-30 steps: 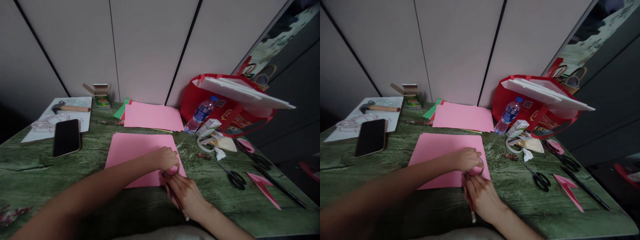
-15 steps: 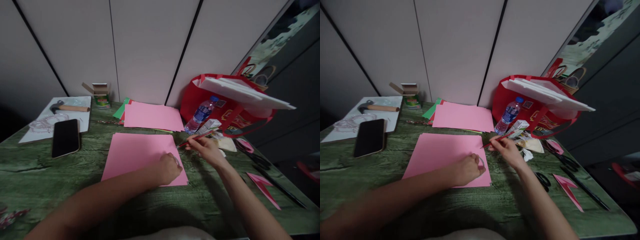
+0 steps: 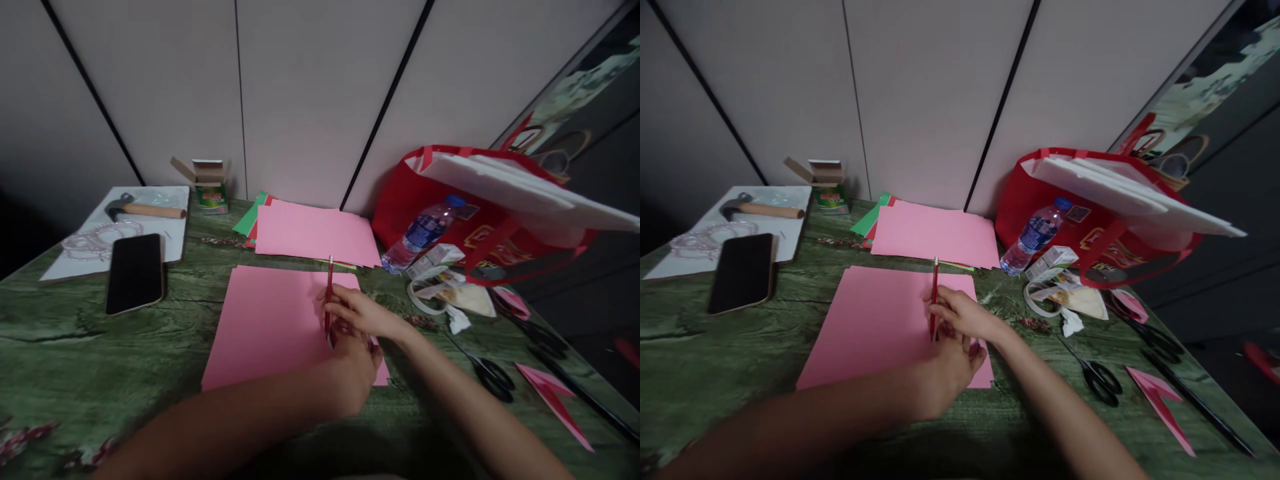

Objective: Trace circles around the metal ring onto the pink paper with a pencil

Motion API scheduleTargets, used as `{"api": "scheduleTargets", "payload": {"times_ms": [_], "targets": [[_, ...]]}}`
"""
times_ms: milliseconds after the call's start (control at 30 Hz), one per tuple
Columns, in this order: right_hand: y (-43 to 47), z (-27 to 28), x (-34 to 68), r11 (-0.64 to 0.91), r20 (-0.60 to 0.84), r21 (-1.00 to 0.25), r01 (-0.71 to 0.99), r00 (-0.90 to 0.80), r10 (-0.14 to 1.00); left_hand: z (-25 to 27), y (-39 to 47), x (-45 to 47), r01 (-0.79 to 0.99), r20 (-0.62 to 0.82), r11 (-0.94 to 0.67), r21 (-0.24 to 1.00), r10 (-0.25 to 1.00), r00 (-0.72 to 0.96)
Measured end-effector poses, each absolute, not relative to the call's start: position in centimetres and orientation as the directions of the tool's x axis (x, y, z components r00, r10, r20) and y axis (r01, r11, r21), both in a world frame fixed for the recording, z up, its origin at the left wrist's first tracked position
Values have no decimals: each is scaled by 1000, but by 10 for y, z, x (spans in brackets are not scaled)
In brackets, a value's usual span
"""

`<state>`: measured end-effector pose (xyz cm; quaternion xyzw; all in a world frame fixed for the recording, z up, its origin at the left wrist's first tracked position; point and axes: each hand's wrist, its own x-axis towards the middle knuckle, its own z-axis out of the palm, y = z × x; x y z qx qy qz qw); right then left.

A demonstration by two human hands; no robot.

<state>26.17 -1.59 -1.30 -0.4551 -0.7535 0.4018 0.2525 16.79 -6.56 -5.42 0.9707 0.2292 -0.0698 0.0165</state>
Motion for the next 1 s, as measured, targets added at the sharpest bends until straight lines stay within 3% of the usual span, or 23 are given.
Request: {"api": "scheduleTargets", "payload": {"times_ms": [133,300,433,800,1000], "targets": [[-17,-8,257,279,-49,-798,534,-519,853,-52,-66,168,439,-161,-898,35,428,889],[-13,-8,256,341,-62,-746,573,-568,820,-45,-64,172,434,-293,-900,24,409,864],[-9,-12,256,342,-65,-730,592,-558,828,-47,-64,174,452,-265,-891,36,428,864],[2,-30,274,280,46,-767,577,-386,921,-40,-64,168,443,-180,-896,-37,442,879],[7,-44,293,237,118,-703,670,-218,969,-22,-60,161,364,-256,-929,-72,370,893]]}}
